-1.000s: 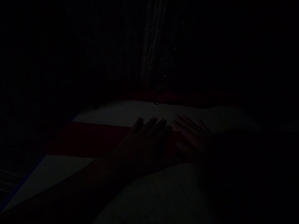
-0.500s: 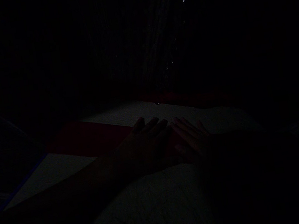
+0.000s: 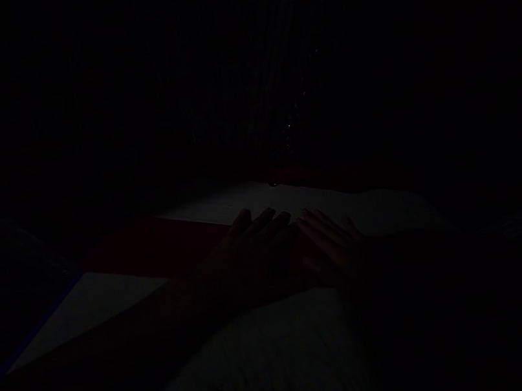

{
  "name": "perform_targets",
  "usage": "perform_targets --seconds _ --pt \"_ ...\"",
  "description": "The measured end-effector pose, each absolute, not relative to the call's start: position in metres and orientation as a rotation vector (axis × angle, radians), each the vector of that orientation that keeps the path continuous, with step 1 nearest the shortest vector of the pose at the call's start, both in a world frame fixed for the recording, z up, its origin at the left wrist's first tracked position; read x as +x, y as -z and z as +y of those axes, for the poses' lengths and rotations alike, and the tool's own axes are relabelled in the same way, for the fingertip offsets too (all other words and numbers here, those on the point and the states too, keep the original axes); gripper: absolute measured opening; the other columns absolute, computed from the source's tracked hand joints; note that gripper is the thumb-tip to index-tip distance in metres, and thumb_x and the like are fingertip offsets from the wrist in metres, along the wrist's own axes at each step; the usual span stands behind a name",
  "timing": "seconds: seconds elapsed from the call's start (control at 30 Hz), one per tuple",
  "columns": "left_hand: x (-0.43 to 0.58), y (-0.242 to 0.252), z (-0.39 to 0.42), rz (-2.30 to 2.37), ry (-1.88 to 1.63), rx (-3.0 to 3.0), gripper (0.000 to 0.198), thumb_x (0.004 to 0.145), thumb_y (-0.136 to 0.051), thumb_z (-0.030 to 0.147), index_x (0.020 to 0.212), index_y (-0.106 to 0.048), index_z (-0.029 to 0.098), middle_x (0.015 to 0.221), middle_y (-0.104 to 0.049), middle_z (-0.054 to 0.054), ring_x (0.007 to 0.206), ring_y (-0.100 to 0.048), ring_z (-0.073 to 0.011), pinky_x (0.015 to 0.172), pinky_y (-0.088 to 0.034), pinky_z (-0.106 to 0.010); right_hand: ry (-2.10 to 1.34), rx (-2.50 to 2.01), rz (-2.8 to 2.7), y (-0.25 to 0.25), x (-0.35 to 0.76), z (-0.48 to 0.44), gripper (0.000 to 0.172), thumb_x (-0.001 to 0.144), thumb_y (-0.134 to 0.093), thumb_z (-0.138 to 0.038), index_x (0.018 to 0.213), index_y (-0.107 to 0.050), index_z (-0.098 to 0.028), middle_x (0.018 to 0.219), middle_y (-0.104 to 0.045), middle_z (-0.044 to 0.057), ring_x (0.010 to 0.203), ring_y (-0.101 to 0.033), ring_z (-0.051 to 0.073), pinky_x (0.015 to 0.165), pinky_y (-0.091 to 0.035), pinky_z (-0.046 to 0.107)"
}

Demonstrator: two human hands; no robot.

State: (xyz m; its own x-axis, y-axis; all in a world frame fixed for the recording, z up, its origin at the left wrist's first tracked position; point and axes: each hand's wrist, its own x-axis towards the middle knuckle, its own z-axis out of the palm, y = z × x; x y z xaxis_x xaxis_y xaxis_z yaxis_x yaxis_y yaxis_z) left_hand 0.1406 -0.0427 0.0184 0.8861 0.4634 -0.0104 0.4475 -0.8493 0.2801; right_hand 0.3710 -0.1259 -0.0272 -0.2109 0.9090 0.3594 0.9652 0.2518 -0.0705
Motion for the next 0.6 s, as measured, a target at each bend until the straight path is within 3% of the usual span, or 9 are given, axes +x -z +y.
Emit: perform_targets --seconds 0.3,0.6 --pt "0.1389 -0.02 -0.044 0.684 -0.09 2.76 0.099 0.095 -0.031 0.085 0.168 -0.022 0.018 0.174 -0.014 -0.012 0.163 -0.007 -0.0341 0.131 -0.002 -0.065 0.272 -1.706 -2.312 0.0264 0.3749 -0.1253 0.065 0.109 -0.024 -0.057 0.162 -0.036 -0.02 0.168 -0.029 0.005 0.157 -0.032 0.028 0.121 -0.029 0.073" --pt "0.1395 -0.0216 -0.0436 0.69 -0.049 2.761 0.096 0.097 -0.033 0.082 0.168 -0.018 0.019 0.175 -0.01 -0.011 0.164 -0.005 -0.0331 0.131 -0.001 -0.064 0.303 -1.721 -2.208 0.0288 0.3668 -0.127 0.071 0.109 -0.015 -0.062 0.156 -0.045 -0.017 0.165 -0.036 0.005 0.154 -0.037 0.027 0.122 -0.028 0.071"
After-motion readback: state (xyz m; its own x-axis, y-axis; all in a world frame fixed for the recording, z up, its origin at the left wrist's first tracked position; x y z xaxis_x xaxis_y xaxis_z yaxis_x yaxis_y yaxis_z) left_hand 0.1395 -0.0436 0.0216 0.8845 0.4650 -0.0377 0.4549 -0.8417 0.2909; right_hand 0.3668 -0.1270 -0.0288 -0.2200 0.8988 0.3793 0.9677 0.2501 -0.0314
